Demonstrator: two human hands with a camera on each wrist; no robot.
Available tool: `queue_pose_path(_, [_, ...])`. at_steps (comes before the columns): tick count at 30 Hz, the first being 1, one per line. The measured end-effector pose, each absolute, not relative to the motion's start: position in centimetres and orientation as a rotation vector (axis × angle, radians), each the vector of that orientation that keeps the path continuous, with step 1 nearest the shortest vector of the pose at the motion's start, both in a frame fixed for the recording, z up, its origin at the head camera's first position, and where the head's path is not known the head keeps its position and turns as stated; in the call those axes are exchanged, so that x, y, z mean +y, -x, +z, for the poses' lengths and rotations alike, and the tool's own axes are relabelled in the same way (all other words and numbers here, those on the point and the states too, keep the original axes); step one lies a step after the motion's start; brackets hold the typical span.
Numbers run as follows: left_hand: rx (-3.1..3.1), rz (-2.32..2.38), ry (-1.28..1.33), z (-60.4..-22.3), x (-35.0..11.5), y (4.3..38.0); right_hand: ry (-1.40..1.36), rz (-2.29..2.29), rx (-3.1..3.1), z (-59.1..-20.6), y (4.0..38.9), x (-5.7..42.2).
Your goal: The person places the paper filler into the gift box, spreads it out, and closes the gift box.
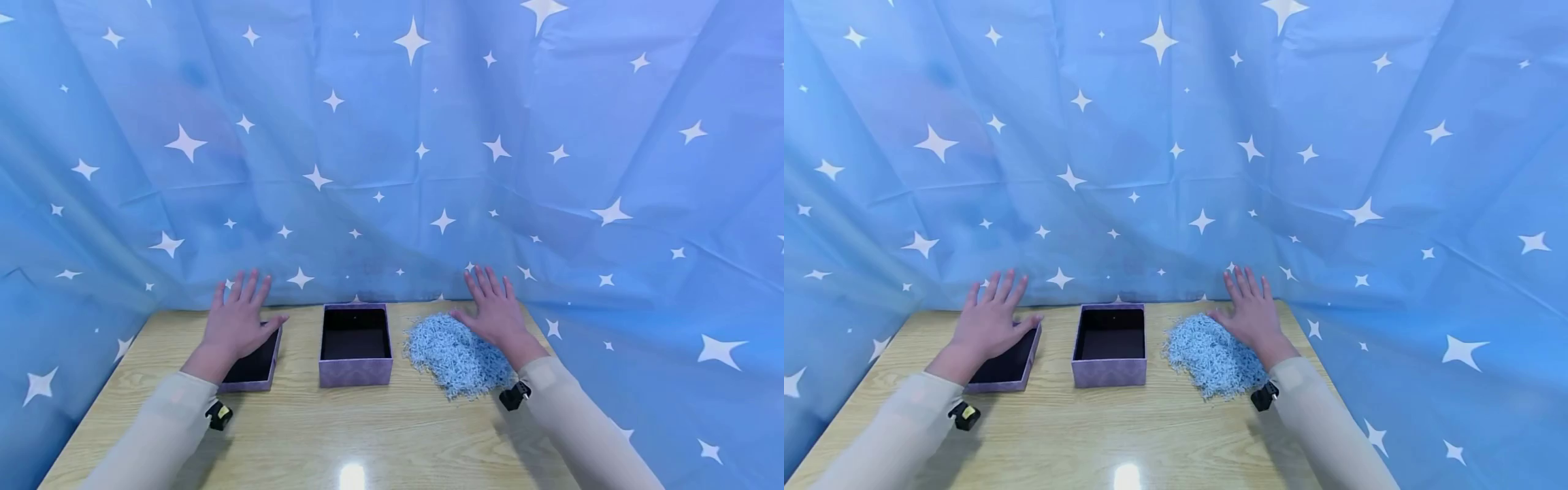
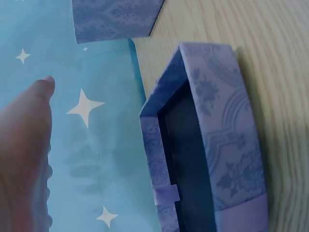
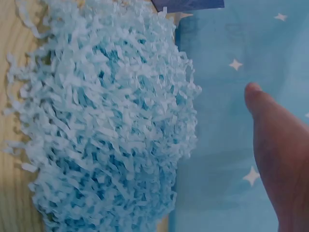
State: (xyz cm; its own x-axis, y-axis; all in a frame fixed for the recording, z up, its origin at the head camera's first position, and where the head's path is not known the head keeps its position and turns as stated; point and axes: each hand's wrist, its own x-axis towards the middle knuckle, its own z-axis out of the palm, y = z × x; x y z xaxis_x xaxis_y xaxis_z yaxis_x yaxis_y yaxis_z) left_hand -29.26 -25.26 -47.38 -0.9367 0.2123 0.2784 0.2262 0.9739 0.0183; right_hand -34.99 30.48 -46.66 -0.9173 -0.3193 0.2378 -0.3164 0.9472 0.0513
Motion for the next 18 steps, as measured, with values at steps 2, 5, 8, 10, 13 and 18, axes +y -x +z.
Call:
queue_pose_path(2, [-2.842,-0.077,0.344,-47.3,-24.9,29.0,-0.477,-0.005,-2.866,-46.7,34.7,30.5])
queue_pose_path(5, [-2.846,-0.087,0.377,-47.2,-24.4,28.7,-0.482,-0.001,-2.873,-46.9,34.2,30.5])
queue_pose_path(8, [-2.835,-0.099,0.418,-47.2,-23.9,28.4,-0.504,0.006,-2.865,-47.0,33.8,30.5])
queue_pose_path(10, [-2.821,-0.121,0.452,-47.2,-23.5,28.3,-0.522,0.02,-2.854,-47.1,33.6,30.5])
queue_pose_path(13, [-2.794,-0.182,0.504,-47.4,-23.0,28.4,-0.554,0.059,-2.838,-47.4,33.3,30.7])
queue_pose_path(18, [-2.736,-0.259,0.616,-48.2,-22.3,28.5,-0.609,0.176,-2.837,-48.1,32.9,31.0])
